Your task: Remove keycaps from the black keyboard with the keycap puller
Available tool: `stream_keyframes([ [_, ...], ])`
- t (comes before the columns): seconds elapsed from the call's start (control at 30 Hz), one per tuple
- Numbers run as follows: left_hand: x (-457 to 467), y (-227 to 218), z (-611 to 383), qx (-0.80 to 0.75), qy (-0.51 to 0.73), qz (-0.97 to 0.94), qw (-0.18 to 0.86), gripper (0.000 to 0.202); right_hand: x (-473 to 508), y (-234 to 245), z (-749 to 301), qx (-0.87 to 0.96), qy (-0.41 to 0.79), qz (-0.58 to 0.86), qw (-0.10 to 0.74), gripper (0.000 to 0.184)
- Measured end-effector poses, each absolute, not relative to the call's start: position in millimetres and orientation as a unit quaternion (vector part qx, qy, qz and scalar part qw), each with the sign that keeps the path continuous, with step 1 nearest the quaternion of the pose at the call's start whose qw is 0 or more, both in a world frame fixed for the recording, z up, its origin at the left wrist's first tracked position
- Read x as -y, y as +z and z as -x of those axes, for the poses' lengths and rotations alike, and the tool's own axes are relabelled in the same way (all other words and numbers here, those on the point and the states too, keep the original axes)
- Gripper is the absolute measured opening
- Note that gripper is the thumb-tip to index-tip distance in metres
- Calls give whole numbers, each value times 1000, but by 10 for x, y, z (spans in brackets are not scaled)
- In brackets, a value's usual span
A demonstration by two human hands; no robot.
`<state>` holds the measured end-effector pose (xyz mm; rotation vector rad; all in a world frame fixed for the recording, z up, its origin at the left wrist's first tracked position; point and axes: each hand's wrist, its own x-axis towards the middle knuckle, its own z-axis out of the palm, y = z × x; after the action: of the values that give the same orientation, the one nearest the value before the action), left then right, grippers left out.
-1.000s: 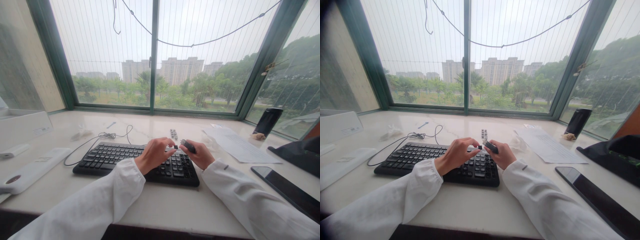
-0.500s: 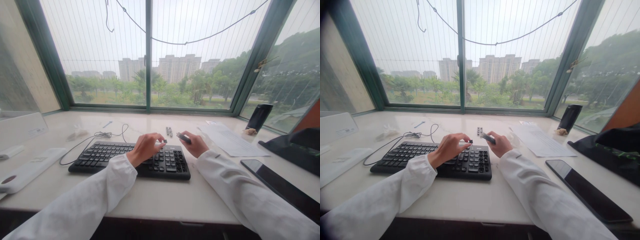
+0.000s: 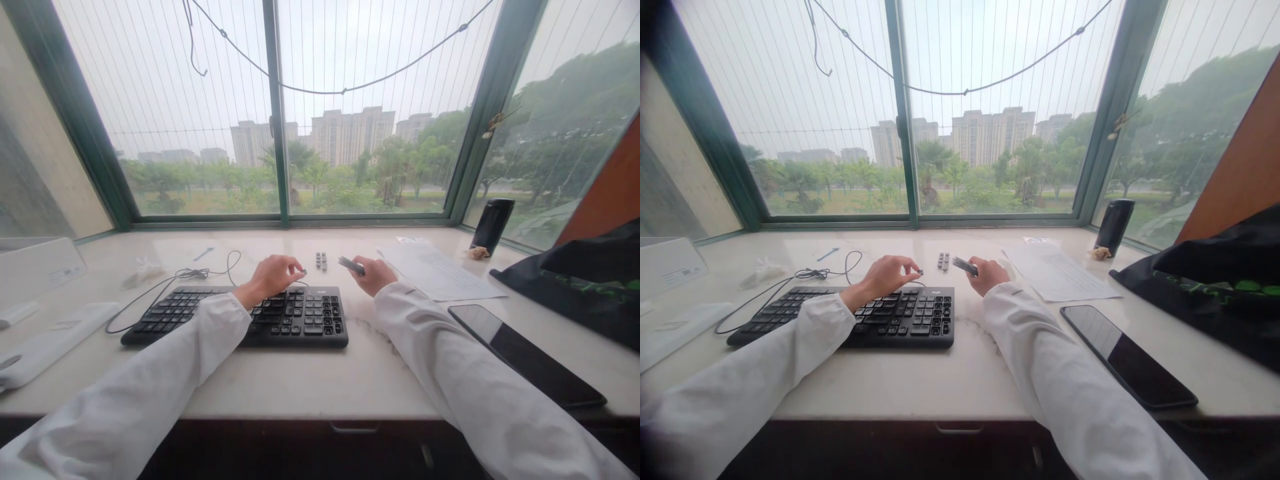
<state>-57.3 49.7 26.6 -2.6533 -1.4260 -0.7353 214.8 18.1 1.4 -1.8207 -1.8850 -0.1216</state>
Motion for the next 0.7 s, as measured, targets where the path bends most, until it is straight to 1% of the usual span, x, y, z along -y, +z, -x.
stream_keyframes([
  [0.23, -868, 256, 263, 478, -175, 861, -11, 25, -197, -26, -2147, 706, -35, 672, 221, 23],
  [0.43, -1022, 186, 110, 482, -161, 861, -21, 24, -200, -16, -2139, 709, -46, 673, 207, 24],
  [0.7, -1122, 128, 88, 494, -153, 855, -28, 24, -180, 14, -2125, 706, -31, 679, 196, 25],
])
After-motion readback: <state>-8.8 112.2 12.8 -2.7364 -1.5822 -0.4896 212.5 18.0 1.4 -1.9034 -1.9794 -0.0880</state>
